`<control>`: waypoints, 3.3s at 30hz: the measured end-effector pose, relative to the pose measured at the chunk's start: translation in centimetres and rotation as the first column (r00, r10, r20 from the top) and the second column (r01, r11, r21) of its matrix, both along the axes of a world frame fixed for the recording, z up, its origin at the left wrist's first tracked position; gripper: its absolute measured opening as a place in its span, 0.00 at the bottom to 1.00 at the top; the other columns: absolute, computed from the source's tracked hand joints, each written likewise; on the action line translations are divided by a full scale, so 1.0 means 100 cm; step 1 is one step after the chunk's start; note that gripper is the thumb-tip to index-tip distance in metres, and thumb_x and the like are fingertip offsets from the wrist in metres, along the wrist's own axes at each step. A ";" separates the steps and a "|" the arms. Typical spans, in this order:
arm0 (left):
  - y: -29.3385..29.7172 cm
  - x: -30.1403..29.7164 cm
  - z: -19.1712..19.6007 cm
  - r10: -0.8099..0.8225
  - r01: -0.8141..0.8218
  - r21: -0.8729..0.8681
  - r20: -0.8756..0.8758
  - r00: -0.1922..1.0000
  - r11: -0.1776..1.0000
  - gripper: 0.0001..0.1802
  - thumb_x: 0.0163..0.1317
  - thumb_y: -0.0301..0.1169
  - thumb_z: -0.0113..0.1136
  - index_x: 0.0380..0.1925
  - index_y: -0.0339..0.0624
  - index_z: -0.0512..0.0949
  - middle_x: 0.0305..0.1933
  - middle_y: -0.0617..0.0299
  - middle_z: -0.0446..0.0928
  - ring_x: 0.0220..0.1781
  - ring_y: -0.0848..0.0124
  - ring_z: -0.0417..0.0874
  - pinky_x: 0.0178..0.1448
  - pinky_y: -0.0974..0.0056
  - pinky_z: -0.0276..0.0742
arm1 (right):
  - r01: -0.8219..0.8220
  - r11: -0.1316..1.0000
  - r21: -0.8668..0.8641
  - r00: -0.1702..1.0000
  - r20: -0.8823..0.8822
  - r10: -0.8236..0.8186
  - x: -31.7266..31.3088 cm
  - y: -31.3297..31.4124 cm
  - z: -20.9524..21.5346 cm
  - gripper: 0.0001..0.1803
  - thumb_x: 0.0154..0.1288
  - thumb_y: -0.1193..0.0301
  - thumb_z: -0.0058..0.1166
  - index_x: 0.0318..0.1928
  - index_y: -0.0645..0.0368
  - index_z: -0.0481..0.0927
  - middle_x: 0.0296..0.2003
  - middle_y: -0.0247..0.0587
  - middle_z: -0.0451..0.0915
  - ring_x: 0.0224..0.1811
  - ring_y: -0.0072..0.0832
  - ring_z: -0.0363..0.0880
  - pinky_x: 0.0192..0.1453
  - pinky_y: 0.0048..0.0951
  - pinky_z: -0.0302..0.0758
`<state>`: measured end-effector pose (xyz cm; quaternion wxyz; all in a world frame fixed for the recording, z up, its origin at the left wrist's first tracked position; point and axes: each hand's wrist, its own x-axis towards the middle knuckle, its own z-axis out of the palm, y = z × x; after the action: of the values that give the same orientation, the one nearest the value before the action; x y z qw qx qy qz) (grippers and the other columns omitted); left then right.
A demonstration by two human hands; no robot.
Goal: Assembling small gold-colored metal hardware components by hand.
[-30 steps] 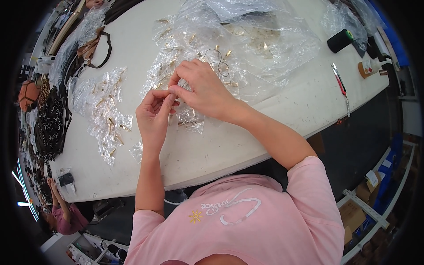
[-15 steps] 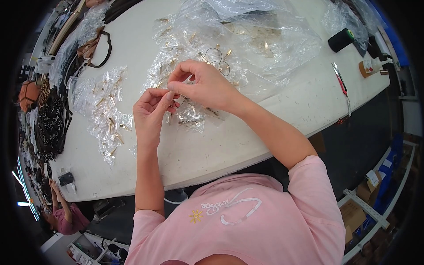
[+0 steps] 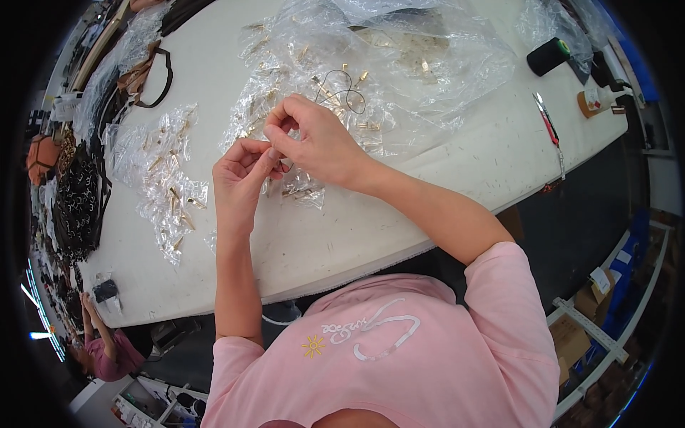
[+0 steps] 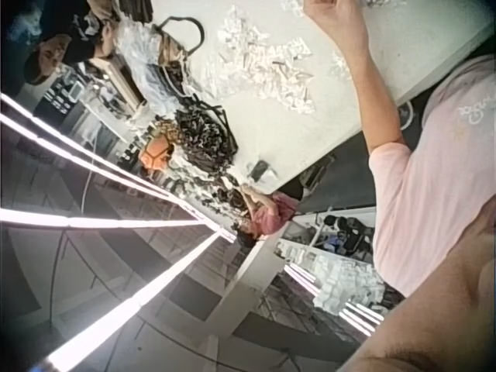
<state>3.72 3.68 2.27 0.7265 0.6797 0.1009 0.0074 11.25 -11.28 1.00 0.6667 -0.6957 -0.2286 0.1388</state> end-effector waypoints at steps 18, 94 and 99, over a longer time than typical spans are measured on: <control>-0.003 0.000 -0.001 -0.168 0.150 -0.121 -0.156 0.973 0.981 0.05 0.65 0.26 0.64 0.36 0.35 0.80 0.33 0.59 0.84 0.31 0.78 0.82 0.37 0.74 0.78 | 0.089 0.991 0.102 0.993 0.072 -0.097 0.008 -0.005 0.001 0.06 0.71 0.71 0.51 0.39 0.62 0.74 0.35 0.33 0.75 0.40 0.23 0.73 0.53 0.27 0.71; -0.053 -0.082 -0.013 0.082 -0.108 -0.221 -0.124 0.989 0.969 0.06 0.67 0.27 0.61 0.40 0.35 0.78 0.38 0.54 0.83 0.37 0.73 0.84 0.44 0.70 0.80 | -0.108 0.969 0.223 0.809 -0.547 0.216 -0.076 -0.071 -0.003 0.09 0.75 0.67 0.47 0.42 0.58 0.76 0.17 0.17 0.60 0.15 0.09 0.52 0.20 0.16 0.53; -0.056 -0.081 -0.022 0.085 -0.099 -0.153 -0.092 0.992 0.983 0.07 0.67 0.28 0.61 0.40 0.35 0.77 0.34 0.57 0.82 0.33 0.75 0.82 0.41 0.72 0.80 | -0.078 0.963 0.258 0.816 -0.539 0.210 -0.077 -0.072 -0.011 0.06 0.73 0.70 0.48 0.41 0.58 0.77 0.19 0.18 0.65 0.15 0.07 0.53 0.19 0.15 0.51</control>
<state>-4.38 -1.89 0.06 0.7717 0.6146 0.1633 0.0042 3.56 -18.45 -0.06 0.7657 -0.5249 -0.0889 0.3608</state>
